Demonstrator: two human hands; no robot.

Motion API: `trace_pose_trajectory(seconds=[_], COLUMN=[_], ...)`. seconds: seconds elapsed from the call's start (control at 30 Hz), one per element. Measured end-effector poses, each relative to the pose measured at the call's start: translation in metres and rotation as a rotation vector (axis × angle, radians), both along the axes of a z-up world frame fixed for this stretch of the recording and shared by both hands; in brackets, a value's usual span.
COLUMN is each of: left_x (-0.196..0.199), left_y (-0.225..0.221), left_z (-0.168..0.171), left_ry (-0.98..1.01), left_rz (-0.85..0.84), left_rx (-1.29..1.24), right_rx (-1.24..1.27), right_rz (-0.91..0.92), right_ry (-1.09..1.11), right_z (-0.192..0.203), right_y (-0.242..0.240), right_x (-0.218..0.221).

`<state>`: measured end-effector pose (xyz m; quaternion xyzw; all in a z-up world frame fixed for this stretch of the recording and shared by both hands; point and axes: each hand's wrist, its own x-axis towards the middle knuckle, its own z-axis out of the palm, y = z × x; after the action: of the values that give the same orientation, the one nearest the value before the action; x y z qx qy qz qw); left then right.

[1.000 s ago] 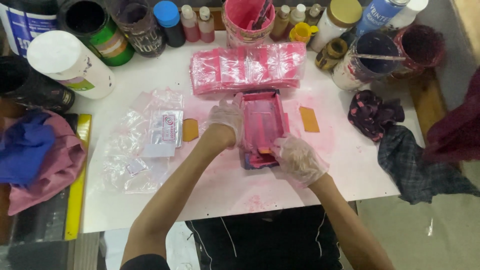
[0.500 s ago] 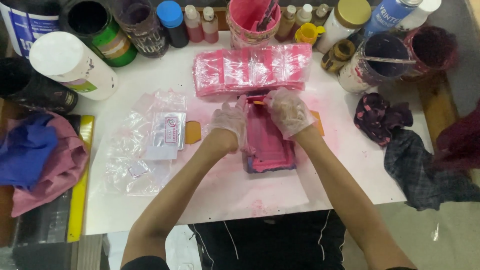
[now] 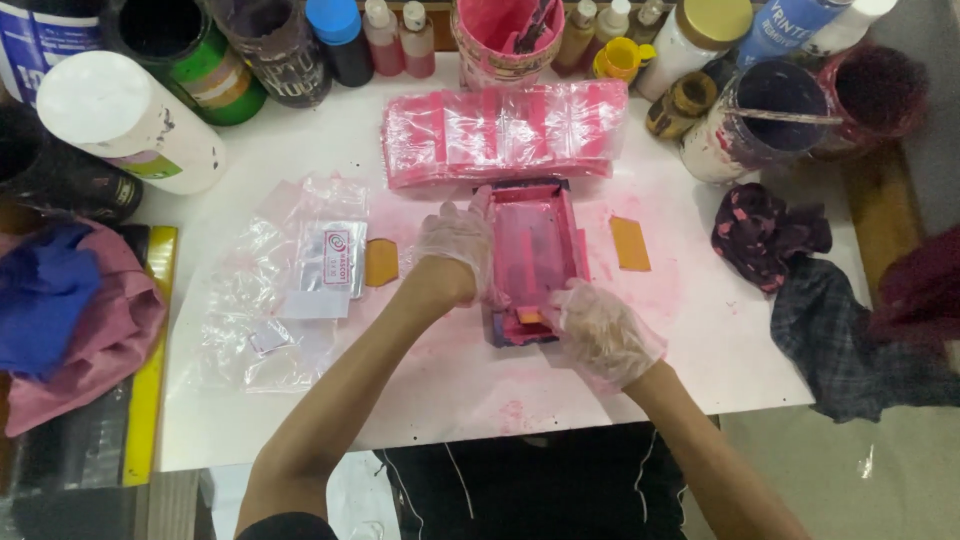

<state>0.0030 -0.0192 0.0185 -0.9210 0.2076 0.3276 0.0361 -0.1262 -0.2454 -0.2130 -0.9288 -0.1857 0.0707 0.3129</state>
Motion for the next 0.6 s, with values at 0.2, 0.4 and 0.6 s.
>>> trace_pose_trajectory(seconds=[0.2, 0.4, 0.6], left_x=[0.001, 0.0, -0.005], left_y=[-0.001, -0.001, 0.0], left_z=[-0.002, -0.001, 0.016], left_ry=[-0.003, -0.013, 0.004], left_rz=[-0.031, 0.014, -0.022], left_rx=[0.02, -0.001, 0.002], right_rx=[-0.035, -0.253, -0.328], right_rz=[-0.169, -0.255, -0.266], right_ry=[-0.482, -0.746, -0.608], right_z=[0.003, -0.018, -0.042], right_y=[0.016, 0.022, 0.016], right_x=[0.06, 0.132, 0.121])
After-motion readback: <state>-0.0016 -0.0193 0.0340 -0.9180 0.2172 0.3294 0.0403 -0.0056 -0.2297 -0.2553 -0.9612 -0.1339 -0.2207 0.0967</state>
